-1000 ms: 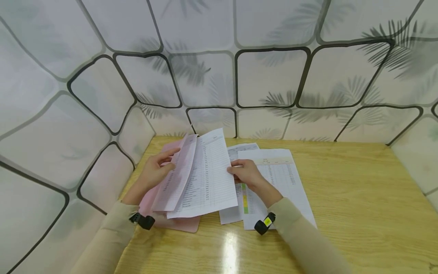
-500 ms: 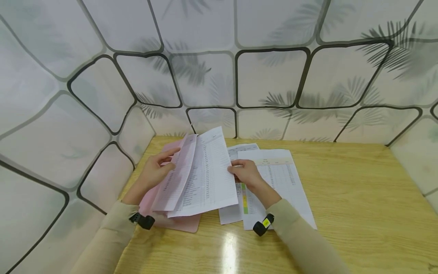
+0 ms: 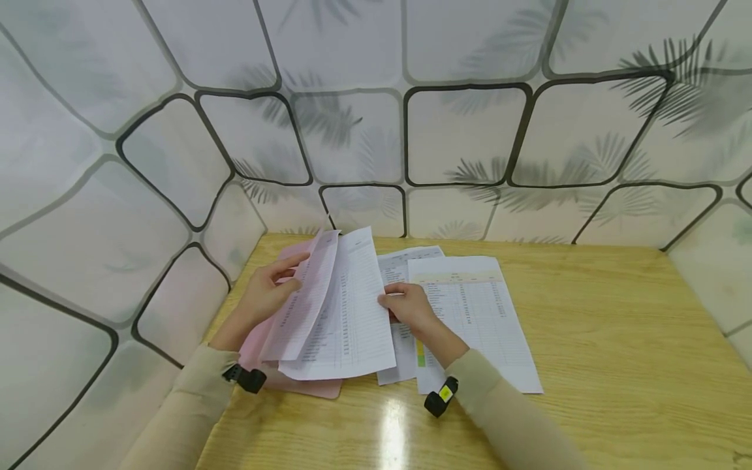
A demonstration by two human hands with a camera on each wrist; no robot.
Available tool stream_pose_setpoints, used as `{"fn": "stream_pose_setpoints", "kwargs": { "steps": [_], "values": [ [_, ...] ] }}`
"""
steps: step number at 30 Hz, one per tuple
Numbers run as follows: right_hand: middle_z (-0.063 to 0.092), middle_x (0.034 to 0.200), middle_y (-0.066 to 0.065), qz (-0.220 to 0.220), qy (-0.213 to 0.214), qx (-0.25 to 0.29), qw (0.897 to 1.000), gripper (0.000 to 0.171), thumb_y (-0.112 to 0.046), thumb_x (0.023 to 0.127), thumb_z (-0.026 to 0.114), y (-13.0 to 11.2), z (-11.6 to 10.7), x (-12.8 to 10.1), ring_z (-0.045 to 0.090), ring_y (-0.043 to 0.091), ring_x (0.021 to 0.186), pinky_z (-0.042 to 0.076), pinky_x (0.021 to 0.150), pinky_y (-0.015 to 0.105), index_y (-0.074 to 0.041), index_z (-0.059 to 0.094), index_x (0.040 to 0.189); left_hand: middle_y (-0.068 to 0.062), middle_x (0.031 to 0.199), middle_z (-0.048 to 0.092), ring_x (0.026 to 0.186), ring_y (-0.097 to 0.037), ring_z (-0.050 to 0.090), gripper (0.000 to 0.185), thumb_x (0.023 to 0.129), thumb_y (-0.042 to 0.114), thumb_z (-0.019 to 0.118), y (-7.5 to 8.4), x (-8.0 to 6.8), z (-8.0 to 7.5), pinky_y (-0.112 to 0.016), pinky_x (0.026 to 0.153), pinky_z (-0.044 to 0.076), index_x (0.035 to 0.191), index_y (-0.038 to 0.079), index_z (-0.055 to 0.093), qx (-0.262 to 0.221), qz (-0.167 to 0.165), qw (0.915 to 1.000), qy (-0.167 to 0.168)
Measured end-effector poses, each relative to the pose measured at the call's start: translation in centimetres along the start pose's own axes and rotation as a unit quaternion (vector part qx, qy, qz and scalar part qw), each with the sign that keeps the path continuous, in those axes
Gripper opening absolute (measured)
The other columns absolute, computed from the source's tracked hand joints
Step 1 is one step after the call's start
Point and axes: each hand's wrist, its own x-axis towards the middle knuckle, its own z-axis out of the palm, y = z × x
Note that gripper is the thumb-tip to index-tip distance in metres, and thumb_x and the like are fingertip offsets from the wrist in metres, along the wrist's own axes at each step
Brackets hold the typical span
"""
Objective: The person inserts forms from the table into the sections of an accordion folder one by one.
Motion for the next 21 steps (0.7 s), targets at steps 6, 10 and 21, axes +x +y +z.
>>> {"fn": "stream_pose_setpoints", "kwargs": {
  "steps": [6,10,21],
  "values": [
    [0.079,0.107,0.023,-0.006,0.012,0.007,1.0,0.035,-0.011,0.098,0.069,-0.1,-0.1,-0.2,0.073,0.013,0.072,0.06,0.065,0.028,0.005,0.069,0.129,-0.02,0.154,0.057,0.13,-0.046,0.062,0.055,0.094,0.002,0.06,0.0,0.1,-0.1,-0.056,0.103,0.054,0.149,0.009,0.061,0.002,-0.002,1.0,0.002],
    [0.078,0.108,0.023,-0.007,0.038,0.013,0.999,0.035,-0.011,0.098,0.068,0.0,-0.4,-0.3,0.073,0.013,0.071,0.058,0.064,0.026,0.004,0.07,0.129,-0.02,0.155,0.056,0.131,-0.048,0.061,0.054,0.095,0.001,0.059,0.0,0.1,-0.1,-0.057,0.103,0.054,0.149,0.008,0.061,-0.001,0.004,1.0,0.001],
    [0.078,0.107,0.023,-0.025,0.076,0.03,0.996,0.035,-0.012,0.096,0.068,-0.3,-0.8,-1.0,0.068,0.012,0.069,0.056,0.064,0.026,0.004,0.071,0.127,-0.02,0.156,0.054,0.132,-0.048,0.06,0.054,0.096,0.002,0.058,-0.2,0.2,0.0,-0.059,0.105,0.053,0.15,0.008,0.06,0.0,0.0,1.0,0.006]
  ]
}}
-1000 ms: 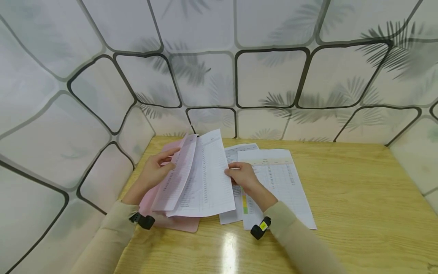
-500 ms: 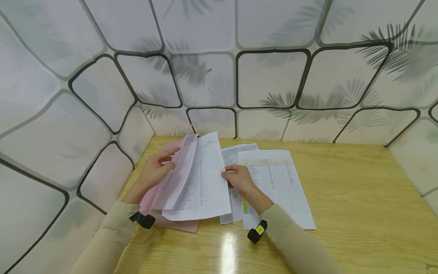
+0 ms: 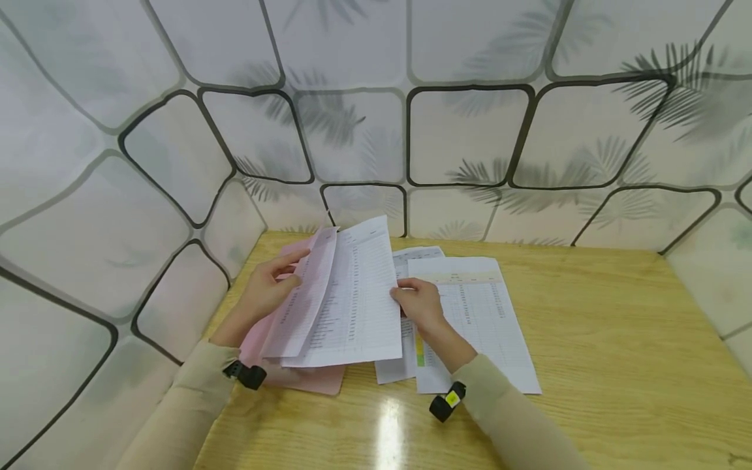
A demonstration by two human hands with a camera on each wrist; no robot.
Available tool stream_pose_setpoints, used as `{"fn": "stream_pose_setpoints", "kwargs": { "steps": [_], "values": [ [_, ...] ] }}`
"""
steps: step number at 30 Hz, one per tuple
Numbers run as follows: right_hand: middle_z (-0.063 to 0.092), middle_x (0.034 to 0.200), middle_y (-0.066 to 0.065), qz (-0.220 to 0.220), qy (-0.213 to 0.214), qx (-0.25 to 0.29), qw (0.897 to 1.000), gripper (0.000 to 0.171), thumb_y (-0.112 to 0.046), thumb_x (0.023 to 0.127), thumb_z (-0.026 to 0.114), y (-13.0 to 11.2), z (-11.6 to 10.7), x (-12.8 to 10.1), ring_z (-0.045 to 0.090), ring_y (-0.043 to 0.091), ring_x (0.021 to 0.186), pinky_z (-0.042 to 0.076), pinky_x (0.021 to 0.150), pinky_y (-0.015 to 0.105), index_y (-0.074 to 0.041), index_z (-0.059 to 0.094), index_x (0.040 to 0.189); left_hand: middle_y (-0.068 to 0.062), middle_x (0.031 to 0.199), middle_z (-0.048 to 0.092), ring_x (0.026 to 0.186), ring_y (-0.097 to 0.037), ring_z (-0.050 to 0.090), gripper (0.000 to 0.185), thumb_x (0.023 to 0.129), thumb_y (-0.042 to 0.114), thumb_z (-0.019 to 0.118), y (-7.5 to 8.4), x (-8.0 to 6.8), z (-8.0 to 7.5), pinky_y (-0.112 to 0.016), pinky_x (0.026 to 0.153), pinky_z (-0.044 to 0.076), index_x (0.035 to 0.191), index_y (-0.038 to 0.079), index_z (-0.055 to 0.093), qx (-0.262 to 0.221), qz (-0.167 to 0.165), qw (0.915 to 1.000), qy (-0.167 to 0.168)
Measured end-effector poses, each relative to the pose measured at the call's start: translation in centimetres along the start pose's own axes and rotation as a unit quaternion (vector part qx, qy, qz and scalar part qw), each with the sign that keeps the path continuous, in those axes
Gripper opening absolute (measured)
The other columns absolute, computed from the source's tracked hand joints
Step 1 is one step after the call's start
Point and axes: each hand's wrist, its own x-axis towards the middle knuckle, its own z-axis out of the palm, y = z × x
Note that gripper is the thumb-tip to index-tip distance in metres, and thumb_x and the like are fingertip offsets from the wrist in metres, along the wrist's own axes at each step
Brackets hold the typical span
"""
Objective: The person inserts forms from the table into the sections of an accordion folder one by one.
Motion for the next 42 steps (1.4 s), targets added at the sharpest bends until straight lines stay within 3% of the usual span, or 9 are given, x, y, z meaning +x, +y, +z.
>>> {"fn": "stream_pose_setpoints", "kwargs": {
  "steps": [6,14,25,33,42],
  "values": [
    [0.079,0.107,0.021,0.017,-0.055,0.007,0.998,0.037,-0.014,0.098,0.069,0.4,1.0,0.1,0.074,0.014,0.073,0.061,0.068,0.03,0.001,0.068,0.132,-0.02,0.155,0.055,0.131,-0.048,0.061,0.054,0.095,0.001,0.059,-0.2,0.0,0.0,-0.056,0.103,0.054,0.148,0.008,0.062,-0.002,0.0,1.0,0.006],
    [0.079,0.105,0.022,0.0,-0.102,-0.003,0.995,0.042,-0.016,0.101,0.067,0.5,2.0,-0.2,0.075,0.014,0.072,0.064,0.071,0.035,0.005,0.064,0.137,-0.022,0.158,0.052,0.133,-0.049,0.06,0.054,0.095,0.003,0.06,0.0,0.0,0.0,-0.058,0.103,0.054,0.149,0.011,0.061,0.002,-0.019,0.9998,0.007],
    [0.077,0.109,0.026,0.021,-0.171,-0.005,0.985,0.047,-0.011,0.107,0.049,0.2,2.5,-0.2,0.073,0.013,0.071,0.063,0.071,0.033,0.012,0.052,0.148,-0.021,0.157,0.053,0.133,-0.049,0.06,0.054,0.095,0.002,0.059,0.2,0.0,-0.1,-0.058,0.102,0.055,0.149,0.01,0.061,0.004,-0.018,0.9998,0.006],
    [0.073,0.115,0.033,-0.001,-0.207,0.008,0.978,0.044,-0.004,0.104,0.053,0.7,3.0,0.0,0.076,0.016,0.073,0.065,0.077,0.041,0.017,0.054,0.143,-0.02,0.156,0.055,0.132,-0.049,0.06,0.054,0.095,0.002,0.059,0.4,0.0,-0.1,-0.055,0.101,0.055,0.149,0.009,0.061,0.001,-0.013,0.9999,0.008],
    [0.076,0.109,0.03,-0.002,-0.207,0.008,0.978,0.039,-0.004,0.102,0.059,0.9,4.0,-0.1,0.079,0.02,0.073,0.065,0.073,0.036,0.015,0.061,0.136,-0.019,0.155,0.056,0.13,-0.048,0.062,0.054,0.095,0.003,0.059,0.3,-0.1,-0.2,-0.052,0.098,0.056,0.149,0.01,0.062,-0.003,-0.01,0.9999,0.011]
  ]
}}
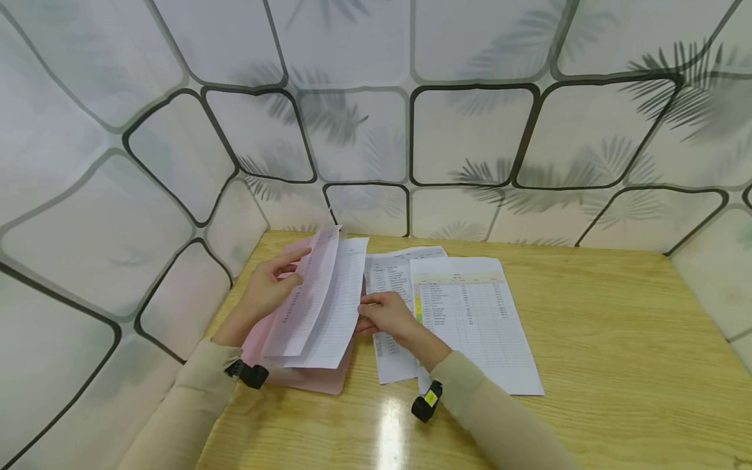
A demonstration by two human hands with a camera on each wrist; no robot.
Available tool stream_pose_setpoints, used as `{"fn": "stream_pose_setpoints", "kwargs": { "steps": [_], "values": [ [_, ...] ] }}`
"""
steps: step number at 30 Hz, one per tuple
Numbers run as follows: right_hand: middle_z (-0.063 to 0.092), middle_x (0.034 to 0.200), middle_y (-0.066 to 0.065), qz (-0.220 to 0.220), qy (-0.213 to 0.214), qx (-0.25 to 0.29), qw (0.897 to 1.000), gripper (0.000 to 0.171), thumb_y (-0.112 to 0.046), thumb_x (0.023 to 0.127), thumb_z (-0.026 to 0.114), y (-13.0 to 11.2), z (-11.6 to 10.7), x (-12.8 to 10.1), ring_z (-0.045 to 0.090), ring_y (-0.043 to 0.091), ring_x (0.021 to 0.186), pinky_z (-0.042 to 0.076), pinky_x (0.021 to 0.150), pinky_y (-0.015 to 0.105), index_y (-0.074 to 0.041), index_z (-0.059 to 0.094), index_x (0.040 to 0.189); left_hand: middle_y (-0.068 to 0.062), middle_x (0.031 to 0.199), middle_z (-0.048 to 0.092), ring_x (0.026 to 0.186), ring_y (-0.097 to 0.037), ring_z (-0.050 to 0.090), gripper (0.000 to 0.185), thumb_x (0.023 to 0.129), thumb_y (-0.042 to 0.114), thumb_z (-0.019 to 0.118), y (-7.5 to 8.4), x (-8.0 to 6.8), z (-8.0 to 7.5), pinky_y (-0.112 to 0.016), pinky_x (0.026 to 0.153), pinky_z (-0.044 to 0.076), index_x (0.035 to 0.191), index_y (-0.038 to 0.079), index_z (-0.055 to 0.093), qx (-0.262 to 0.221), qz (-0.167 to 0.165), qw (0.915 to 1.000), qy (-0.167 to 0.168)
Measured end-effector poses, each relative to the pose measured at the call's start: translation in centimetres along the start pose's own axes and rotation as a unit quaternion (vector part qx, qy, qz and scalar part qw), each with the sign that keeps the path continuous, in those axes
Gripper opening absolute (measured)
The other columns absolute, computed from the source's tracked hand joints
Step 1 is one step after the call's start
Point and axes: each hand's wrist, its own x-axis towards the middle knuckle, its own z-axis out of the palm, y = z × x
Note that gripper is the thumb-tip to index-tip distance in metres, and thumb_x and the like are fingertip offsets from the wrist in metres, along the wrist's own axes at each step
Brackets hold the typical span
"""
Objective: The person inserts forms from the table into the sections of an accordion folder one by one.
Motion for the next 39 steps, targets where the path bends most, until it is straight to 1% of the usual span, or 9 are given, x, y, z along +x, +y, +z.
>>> {"fn": "stream_pose_setpoints", "kwargs": {
  "steps": [7,14,19,23,28,33,36,39],
  "values": [
    [0.076,0.105,0.032,-0.002,0.004,0.021,1.0,0.036,-0.003,0.101,0.06,0.2,0.7,0.5,0.075,0.014,0.066,0.065,0.071,0.035,0.016,0.062,0.133,-0.019,0.154,0.057,0.129,-0.048,0.062,0.054,0.095,0.002,0.059,-0.1,0.0,0.0,-0.052,0.097,0.056,0.148,0.01,0.062,-0.002,0.006,1.0,0.0],
    [0.077,0.1,0.029,-0.013,0.005,0.02,1.0,0.032,-0.002,0.1,0.062,0.4,1.7,1.0,0.075,0.012,0.064,0.064,0.067,0.033,0.016,0.065,0.126,-0.02,0.153,0.058,0.127,-0.049,0.064,0.054,0.094,0.0,0.06,-0.3,0.0,0.0,-0.052,0.095,0.057,0.148,0.008,0.062,-0.007,0.012,0.9999,0.004],
    [0.077,0.096,0.027,-0.011,0.006,0.013,1.0,0.027,-0.004,0.101,0.062,0.5,2.3,1.3,0.075,0.012,0.066,0.064,0.069,0.034,0.013,0.067,0.12,-0.021,0.152,0.059,0.126,-0.05,0.064,0.053,0.094,-0.001,0.06,-0.3,0.0,0.1,-0.052,0.094,0.057,0.146,0.007,0.063,-0.006,0.013,0.9999,0.007],
    [0.078,0.089,0.022,-0.006,0.011,0.01,1.0,0.024,-0.004,0.1,0.063,0.5,2.5,1.3,0.075,0.012,0.065,0.064,0.069,0.034,0.012,0.069,0.117,-0.023,0.152,0.058,0.126,-0.051,0.064,0.053,0.094,-0.001,0.06,-0.2,0.1,0.1,-0.052,0.094,0.058,0.147,0.006,0.063,-0.006,0.011,0.9999,0.006],
    [0.076,0.078,0.012,-0.004,0.022,0.004,1.0,0.021,-0.004,0.099,0.064,0.3,2.9,1.5,0.071,0.009,0.059,0.062,0.062,0.029,0.011,0.071,0.112,-0.022,0.152,0.058,0.125,-0.05,0.065,0.053,0.094,-0.001,0.06,-0.2,0.0,0.1,-0.051,0.094,0.058,0.146,0.006,0.063,-0.005,0.015,0.9999,0.006],
    [0.076,0.074,0.01,-0.002,0.039,-0.01,0.999,0.02,-0.005,0.098,0.065,0.1,3.2,1.6,0.069,0.008,0.054,0.06,0.058,0.027,0.01,0.073,0.108,-0.021,0.151,0.059,0.122,-0.05,0.066,0.053,0.094,-0.003,0.06,-0.2,0.0,0.0,-0.045,0.091,0.058,0.146,0.006,0.063,-0.007,0.018,0.9998,0.007],
    [0.076,0.073,0.01,0.002,0.05,-0.024,0.998,0.019,-0.006,0.097,0.066,-0.2,3.4,1.5,0.068,0.008,0.052,0.059,0.056,0.026,0.009,0.074,0.106,-0.02,0.152,0.059,0.122,-0.049,0.067,0.053,0.094,-0.003,0.06,-0.2,0.0,0.0,-0.038,0.09,0.057,0.146,0.006,0.063,-0.008,0.019,0.9998,0.006],
    [0.076,0.073,0.012,-0.005,0.056,-0.038,0.998,0.019,-0.006,0.097,0.066,-0.3,3.7,1.5,0.067,0.008,0.051,0.059,0.055,0.026,0.008,0.075,0.105,-0.02,0.152,0.059,0.123,-0.048,0.066,0.053,0.094,-0.003,0.06,-0.3,0.0,0.0,-0.029,0.087,0.055,0.146,0.007,0.063,-0.01,0.021,0.9997,0.006]
  ]
}}
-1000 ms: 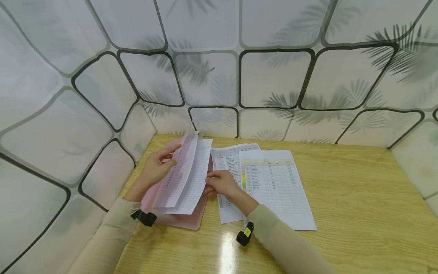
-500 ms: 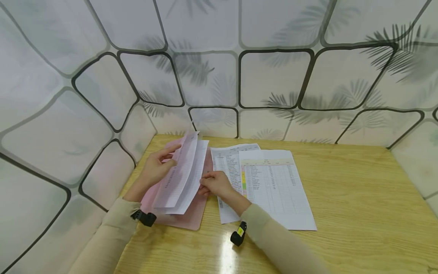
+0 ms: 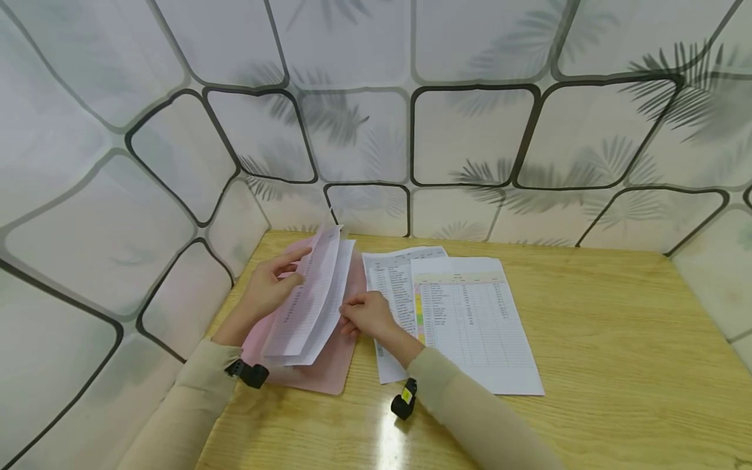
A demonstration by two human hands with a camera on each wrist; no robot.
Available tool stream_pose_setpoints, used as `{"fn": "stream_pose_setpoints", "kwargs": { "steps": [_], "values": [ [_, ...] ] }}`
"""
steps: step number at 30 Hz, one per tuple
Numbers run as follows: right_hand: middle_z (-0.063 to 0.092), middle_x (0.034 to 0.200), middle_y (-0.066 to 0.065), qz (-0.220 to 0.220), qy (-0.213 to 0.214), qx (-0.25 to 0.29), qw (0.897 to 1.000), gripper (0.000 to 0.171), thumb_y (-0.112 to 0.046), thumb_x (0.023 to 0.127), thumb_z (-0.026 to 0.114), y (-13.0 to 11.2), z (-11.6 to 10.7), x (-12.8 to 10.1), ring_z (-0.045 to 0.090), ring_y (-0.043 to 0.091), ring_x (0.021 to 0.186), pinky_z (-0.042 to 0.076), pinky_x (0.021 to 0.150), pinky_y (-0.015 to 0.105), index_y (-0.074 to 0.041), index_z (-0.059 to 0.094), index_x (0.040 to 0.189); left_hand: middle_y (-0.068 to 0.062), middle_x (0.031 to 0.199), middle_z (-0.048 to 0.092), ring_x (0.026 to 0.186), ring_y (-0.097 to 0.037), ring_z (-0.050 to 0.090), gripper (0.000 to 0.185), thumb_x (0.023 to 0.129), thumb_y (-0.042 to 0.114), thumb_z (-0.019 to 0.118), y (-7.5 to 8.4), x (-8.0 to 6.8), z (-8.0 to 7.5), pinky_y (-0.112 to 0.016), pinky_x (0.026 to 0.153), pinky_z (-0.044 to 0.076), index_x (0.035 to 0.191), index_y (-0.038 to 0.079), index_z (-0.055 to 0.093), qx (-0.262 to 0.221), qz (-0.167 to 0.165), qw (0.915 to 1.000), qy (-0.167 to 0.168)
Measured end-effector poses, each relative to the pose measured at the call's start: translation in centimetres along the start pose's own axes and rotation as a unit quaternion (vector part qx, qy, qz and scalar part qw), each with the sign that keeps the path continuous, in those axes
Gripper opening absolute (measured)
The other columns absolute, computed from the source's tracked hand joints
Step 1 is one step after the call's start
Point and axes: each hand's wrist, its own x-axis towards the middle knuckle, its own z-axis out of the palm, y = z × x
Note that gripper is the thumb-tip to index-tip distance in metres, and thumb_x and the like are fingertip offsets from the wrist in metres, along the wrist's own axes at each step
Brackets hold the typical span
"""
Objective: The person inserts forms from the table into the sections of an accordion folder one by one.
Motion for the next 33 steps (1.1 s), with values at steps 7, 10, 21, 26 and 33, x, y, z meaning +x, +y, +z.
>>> {"fn": "stream_pose_setpoints", "kwargs": {
  "steps": [7,10,21,26,33],
  "values": [
    [0.076,0.071,0.013,-0.014,0.011,-0.02,1.0,0.017,-0.005,0.096,0.066,-0.2,0.4,-0.1,0.065,0.007,0.048,0.058,0.051,0.025,0.008,0.076,0.101,-0.02,0.152,0.059,0.123,-0.049,0.066,0.053,0.093,-0.003,0.06,-0.1,0.0,0.0,-0.016,0.083,0.051,0.145,0.006,0.064,-0.008,0.003,1.0,0.001],
    [0.076,0.071,0.014,-0.019,0.012,-0.027,0.999,0.016,-0.005,0.096,0.066,-0.1,0.6,-0.1,0.065,0.006,0.048,0.057,0.05,0.025,0.007,0.076,0.1,-0.02,0.152,0.059,0.123,-0.048,0.066,0.053,0.093,-0.002,0.06,-0.1,-0.1,0.0,-0.015,0.083,0.05,0.145,0.006,0.064,-0.009,0.002,1.0,0.001],
    [0.077,0.07,0.014,-0.045,0.025,-0.062,0.997,0.015,-0.008,0.095,0.069,0.1,0.8,0.1,0.063,0.004,0.047,0.055,0.049,0.024,0.004,0.078,0.097,-0.02,0.151,0.06,0.124,-0.048,0.066,0.053,0.093,-0.001,0.061,-0.1,-0.2,0.0,-0.016,0.083,0.051,0.145,0.007,0.064,-0.009,0.001,1.0,0.003],
    [0.076,0.071,0.013,-0.042,0.022,-0.061,0.997,0.017,-0.008,0.096,0.067,-0.2,0.5,-0.1,0.065,0.007,0.049,0.057,0.051,0.026,0.005,0.078,0.1,-0.021,0.151,0.059,0.125,-0.048,0.066,0.053,0.093,-0.002,0.061,-0.2,-0.1,0.0,-0.017,0.083,0.051,0.145,0.006,0.064,-0.005,0.003,1.0,0.008],
    [0.076,0.073,0.012,-0.03,0.024,-0.04,0.998,0.022,-0.008,0.096,0.064,-0.6,-0.7,-0.4,0.066,0.007,0.051,0.061,0.055,0.03,0.006,0.076,0.108,-0.022,0.15,0.059,0.121,-0.05,0.066,0.053,0.093,-0.005,0.06,-0.1,-0.2,0.0,-0.013,0.08,0.05,0.145,0.004,0.063,-0.018,0.007,0.9998,0.009]
  ]
}}
